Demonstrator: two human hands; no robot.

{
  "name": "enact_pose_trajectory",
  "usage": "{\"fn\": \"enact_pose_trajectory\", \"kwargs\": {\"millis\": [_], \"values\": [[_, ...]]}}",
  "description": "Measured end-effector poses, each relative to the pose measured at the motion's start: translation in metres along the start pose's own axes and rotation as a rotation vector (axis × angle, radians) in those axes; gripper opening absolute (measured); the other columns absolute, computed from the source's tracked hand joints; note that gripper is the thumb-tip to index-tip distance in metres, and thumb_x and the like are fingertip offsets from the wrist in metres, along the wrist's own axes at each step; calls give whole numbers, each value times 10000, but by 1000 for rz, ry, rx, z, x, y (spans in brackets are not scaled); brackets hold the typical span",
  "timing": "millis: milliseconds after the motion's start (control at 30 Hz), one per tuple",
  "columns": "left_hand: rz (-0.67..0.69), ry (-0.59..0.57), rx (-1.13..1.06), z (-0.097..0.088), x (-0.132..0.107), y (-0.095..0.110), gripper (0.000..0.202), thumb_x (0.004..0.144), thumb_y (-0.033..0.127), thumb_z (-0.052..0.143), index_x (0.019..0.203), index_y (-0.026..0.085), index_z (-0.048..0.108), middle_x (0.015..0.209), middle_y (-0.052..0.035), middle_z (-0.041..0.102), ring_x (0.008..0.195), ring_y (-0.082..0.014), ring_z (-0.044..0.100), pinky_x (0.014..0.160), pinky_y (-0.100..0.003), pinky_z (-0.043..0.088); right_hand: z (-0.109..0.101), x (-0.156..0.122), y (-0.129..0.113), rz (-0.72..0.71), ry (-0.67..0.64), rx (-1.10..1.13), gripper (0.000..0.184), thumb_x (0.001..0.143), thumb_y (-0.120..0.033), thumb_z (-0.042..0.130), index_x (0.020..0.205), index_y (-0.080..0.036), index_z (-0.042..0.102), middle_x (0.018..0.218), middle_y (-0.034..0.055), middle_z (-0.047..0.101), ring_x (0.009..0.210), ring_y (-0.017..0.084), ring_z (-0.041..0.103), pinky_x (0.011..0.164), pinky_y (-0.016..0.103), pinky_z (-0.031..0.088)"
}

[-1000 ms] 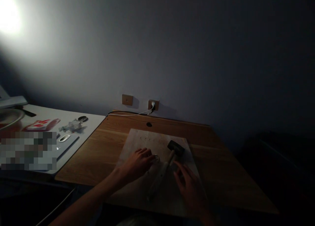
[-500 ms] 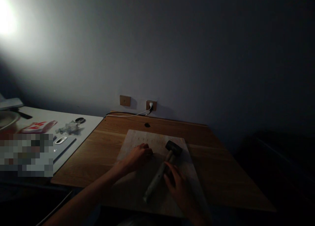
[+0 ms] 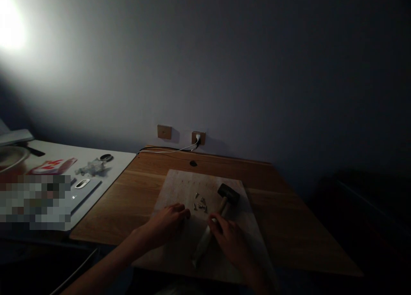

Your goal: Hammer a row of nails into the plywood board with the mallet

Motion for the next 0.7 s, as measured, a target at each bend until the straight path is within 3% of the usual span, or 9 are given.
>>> {"fn": "enact_pose_trajectory", "kwargs": {"millis": [100, 267, 367, 567, 633, 700], "values": [[4, 25, -41, 3, 2, -5, 280, 851, 32, 528, 1059, 183, 640, 1055, -67, 659, 898, -173, 651, 774, -242, 489, -7, -4, 1, 45, 25, 71, 369, 927, -599, 535, 1004, -293, 726, 923, 40, 782, 882, 263, 728, 817, 343, 526], [28, 130, -172, 3, 13, -19, 235, 935, 76, 462, 992, 182, 664, 1043, -65, 640, 862, -149, 654, 772, -232, 495, -25, -19, 18, 131, 119, 275, 310, 867, -558, 586, 925, -265, 668, 902, 17, 742, 891, 229, 693, 811, 299, 519], [68, 216, -281, 2, 28, -30, 167, 934, 112, 491, 953, 176, 644, 1022, -60, 637, 793, -125, 637, 721, -216, 496, -32, -24, 35, 211, 122, 478, 331, 843, -525, 609, 1040, -260, 603, 822, -9, 714, 743, 200, 675, 744, 314, 524], [39, 288, -409, 1, 61, -39, 104, 880, 141, 522, 910, 170, 618, 818, -20, 679, 725, -127, 624, 673, -219, 483, -37, -30, 54, 325, 146, 664, 864, 796, -600, 680, 1507, -294, 296, 755, -32, 684, 617, 207, 687, 573, 314, 539], [9, 283, -430, 1, 74, -38, 92, 857, 146, 551, 904, 164, 629, 810, -22, 692, 718, -128, 628, 664, -218, 473, -37, -30, 58, 376, 156, 671, 1016, 769, -626, 690, 1582, -313, 168, 673, -61, 653, 531, 196, 656, 485, 278, 509], [-19, 274, -437, 2, 89, -36, 114, 824, 122, 575, 907, 159, 644, 812, -21, 702, 709, -125, 630, 656, -212, 463, -36, -28, 62, 410, 195, 687, 1070, 737, -626, 705, 1598, -295, 162, 601, -81, 621, 442, 176, 604, 422, 251, 469]]}}
Point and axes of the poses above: each hand's wrist, its own x-axis towards the middle knuckle, its own z-axis out of the palm, y = z × x, the point moved 2 cm from there along x, towards the middle knuckle
